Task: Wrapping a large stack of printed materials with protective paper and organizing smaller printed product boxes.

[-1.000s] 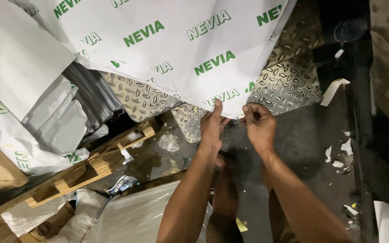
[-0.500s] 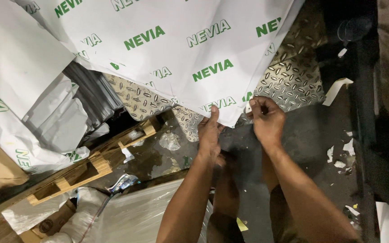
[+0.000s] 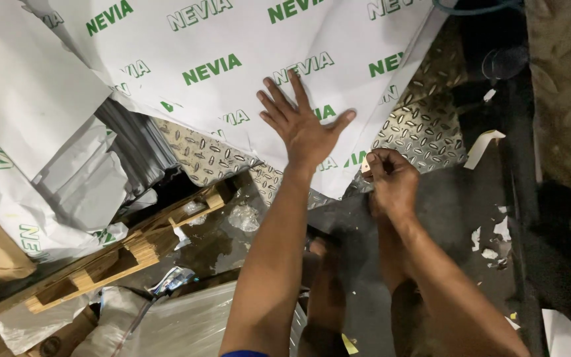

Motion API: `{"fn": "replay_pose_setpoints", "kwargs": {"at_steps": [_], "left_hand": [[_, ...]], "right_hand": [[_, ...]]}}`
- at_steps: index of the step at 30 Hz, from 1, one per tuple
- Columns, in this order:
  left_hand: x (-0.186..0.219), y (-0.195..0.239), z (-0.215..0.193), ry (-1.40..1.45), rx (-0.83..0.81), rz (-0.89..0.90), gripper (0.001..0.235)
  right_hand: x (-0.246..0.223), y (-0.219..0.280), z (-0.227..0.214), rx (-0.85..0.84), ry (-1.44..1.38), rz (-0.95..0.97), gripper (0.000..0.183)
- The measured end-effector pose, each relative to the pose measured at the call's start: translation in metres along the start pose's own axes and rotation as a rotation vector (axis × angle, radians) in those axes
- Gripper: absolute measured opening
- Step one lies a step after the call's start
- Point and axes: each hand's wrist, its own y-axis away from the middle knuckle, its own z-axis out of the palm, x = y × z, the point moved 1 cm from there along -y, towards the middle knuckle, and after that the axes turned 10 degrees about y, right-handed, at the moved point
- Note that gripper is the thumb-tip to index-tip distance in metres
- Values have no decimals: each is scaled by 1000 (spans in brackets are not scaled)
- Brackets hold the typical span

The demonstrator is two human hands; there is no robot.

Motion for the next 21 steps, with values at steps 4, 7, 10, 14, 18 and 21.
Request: {"fn": "replay_pose_setpoints", "kwargs": {"at_steps": [4, 7, 10, 14, 18, 21], "left_hand": [[-33, -14, 21, 25, -67, 66, 137], [-29, -10, 17, 18, -74, 51, 136], [-29, -14, 15, -1, -130, -1, 138], [-28, -12, 15, 30, -118, 32, 137], [-24, -11, 9, 20, -183, -39, 136], [-31, -11, 16, 41, -135, 21, 135]], "right_hand": [[4, -9, -1, 5, 114, 29, 11], [-4, -16, -5, -4, 170, 40, 11], [-23, -37, -8, 51, 124, 13, 10], [-28, -67, -18, 102, 131, -18, 10], [-32, -97, -27, 140, 192, -62, 9], [-14, -133, -38, 152, 51, -276, 6]]}}
